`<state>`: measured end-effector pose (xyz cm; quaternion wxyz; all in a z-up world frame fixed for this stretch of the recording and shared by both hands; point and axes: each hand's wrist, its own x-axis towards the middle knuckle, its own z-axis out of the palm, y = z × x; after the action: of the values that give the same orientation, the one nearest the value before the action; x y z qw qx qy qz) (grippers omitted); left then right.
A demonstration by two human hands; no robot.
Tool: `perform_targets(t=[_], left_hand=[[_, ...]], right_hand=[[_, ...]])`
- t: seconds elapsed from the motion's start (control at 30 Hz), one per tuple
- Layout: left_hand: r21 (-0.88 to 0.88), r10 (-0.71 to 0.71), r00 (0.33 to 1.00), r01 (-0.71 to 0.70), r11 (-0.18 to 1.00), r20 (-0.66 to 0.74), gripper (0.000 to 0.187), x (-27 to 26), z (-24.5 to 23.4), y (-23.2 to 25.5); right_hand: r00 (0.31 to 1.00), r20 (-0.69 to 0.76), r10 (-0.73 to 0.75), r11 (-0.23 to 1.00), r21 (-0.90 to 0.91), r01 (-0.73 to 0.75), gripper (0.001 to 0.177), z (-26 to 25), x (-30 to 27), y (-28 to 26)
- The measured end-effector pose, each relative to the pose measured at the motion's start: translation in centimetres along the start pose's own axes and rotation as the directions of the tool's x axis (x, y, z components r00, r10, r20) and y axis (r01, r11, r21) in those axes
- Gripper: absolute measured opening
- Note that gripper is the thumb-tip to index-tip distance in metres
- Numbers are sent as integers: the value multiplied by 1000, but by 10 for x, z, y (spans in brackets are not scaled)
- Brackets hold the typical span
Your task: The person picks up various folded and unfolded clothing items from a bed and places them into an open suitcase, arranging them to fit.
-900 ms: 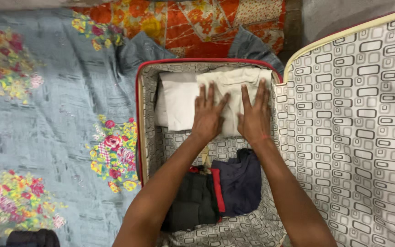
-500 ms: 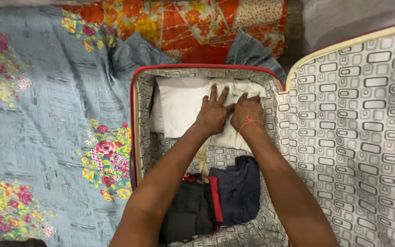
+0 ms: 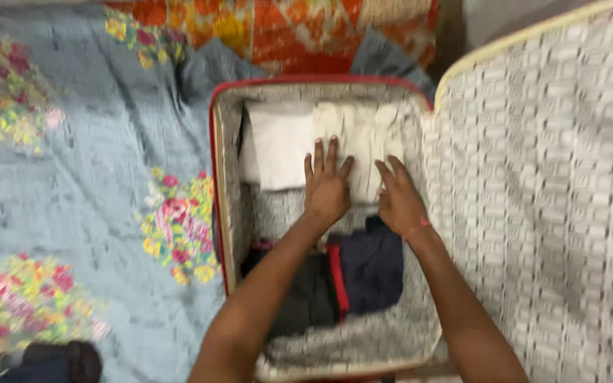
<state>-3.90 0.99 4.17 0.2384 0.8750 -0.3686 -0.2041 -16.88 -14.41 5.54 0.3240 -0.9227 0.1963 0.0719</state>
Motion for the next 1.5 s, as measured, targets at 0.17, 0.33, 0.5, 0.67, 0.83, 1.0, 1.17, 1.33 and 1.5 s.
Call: perform_targets(t=[0.17,0.33,0.5,0.67,0.83,1.0,1.17,1.33,1.5], left_hand=[[-117,-136,990,140,983,40,48,-126,20,12],[8,-141,958,144,990,251,60,-207,43,21],[205,-157,936,94,974,315,74,-199,61,19],[226,-228,864,137,964,448,85,-171,47,10],[180,-259,871,200,963,418,105,-142,48,17],[-114,188,959,-167,979,211,100,-133,62,12],[-629,78,995,-25,777,57,80,-141,32,-5],[-807,-353,935,237,541,38,73,-144,4,-51],[-849,-552,833,313,426,31,42,-126,-54,-79]], right_hand=[[991,11,133,991,-1,-133,67,52,-129,11],[949,-11,316,947,67,-314,103,105,-192,26],[795,-88,600,795,177,-580,105,131,-190,28],[709,181,682,559,496,-664,64,121,-182,28],[773,279,570,504,625,-597,53,95,-176,15],[901,169,401,876,217,-430,38,15,-170,-61],[990,106,94,981,162,-110,36,-38,-127,-106],[994,84,-68,989,139,56,34,-68,-56,-151],[969,87,-233,966,140,220,39,-72,38,-179]])
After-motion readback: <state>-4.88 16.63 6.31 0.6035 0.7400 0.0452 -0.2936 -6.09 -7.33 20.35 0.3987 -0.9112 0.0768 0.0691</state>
